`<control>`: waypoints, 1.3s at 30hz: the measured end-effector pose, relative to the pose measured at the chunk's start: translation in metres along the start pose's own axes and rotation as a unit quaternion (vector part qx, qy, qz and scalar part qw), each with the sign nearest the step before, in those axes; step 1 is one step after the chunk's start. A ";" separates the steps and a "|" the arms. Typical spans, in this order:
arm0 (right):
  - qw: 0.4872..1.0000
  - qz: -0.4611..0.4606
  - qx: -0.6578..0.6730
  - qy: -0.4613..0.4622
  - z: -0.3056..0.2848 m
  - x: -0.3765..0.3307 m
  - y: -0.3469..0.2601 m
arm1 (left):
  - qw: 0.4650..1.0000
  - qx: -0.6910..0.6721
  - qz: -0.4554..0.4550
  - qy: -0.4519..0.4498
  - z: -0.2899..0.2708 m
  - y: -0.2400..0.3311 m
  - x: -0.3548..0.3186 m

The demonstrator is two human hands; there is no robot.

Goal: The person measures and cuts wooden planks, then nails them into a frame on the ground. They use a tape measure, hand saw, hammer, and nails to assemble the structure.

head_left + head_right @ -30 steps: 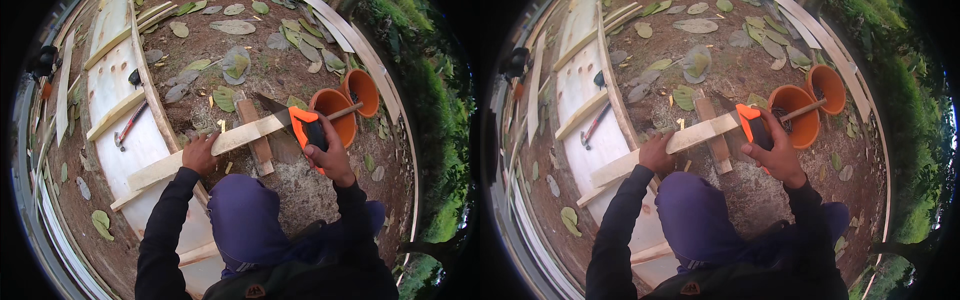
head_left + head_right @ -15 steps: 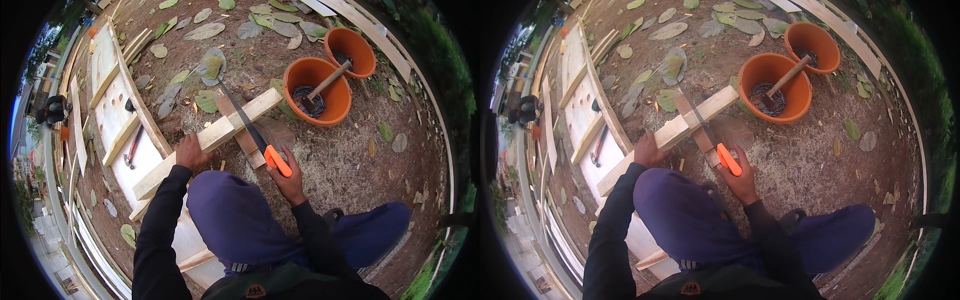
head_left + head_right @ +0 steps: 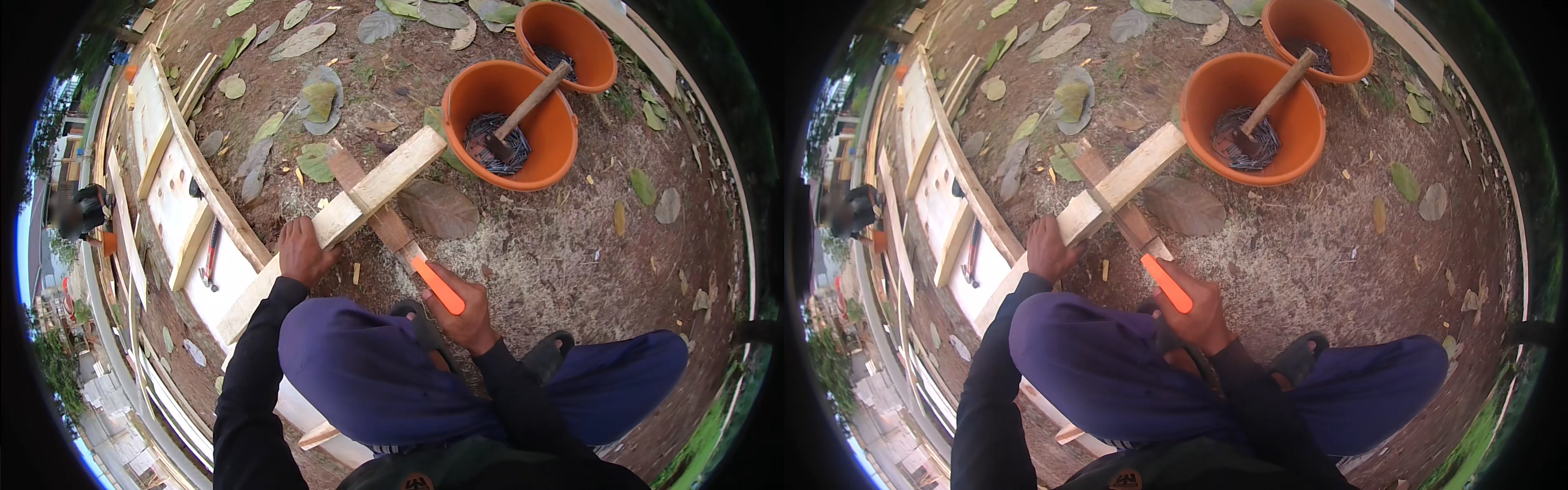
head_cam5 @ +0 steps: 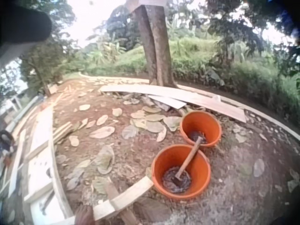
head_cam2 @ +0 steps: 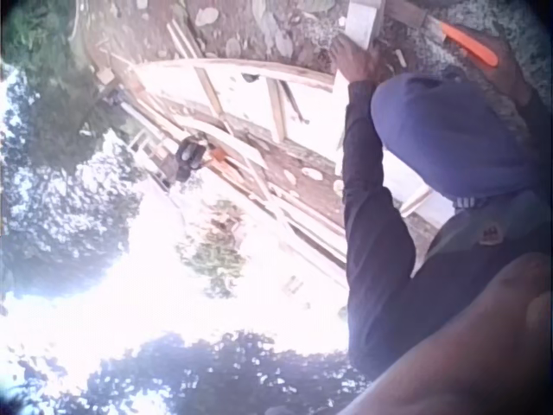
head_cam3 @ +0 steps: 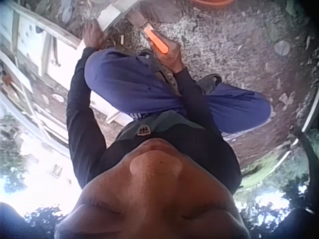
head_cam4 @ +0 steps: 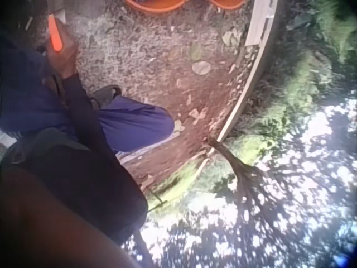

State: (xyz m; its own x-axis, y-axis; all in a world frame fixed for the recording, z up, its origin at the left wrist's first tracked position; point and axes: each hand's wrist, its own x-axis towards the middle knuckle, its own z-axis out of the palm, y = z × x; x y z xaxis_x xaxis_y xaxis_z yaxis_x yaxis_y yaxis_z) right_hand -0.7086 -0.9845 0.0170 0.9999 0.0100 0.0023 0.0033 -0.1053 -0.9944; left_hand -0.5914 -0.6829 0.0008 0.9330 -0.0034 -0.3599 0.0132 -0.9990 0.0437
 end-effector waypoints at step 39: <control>0.998 -0.034 -0.044 0.025 0.037 -0.001 0.025 | 0.986 0.017 0.094 0.134 0.011 -0.007 0.000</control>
State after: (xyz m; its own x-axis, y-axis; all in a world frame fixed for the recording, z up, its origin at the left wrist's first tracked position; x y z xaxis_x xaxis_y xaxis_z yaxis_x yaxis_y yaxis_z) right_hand -0.7097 -0.9500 -0.0121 0.9965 -0.0295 0.0779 0.0707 -0.1936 -0.9785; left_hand -0.5950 -0.6763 -0.0097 0.9794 -0.1814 -0.0889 -0.1773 -0.9828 0.0523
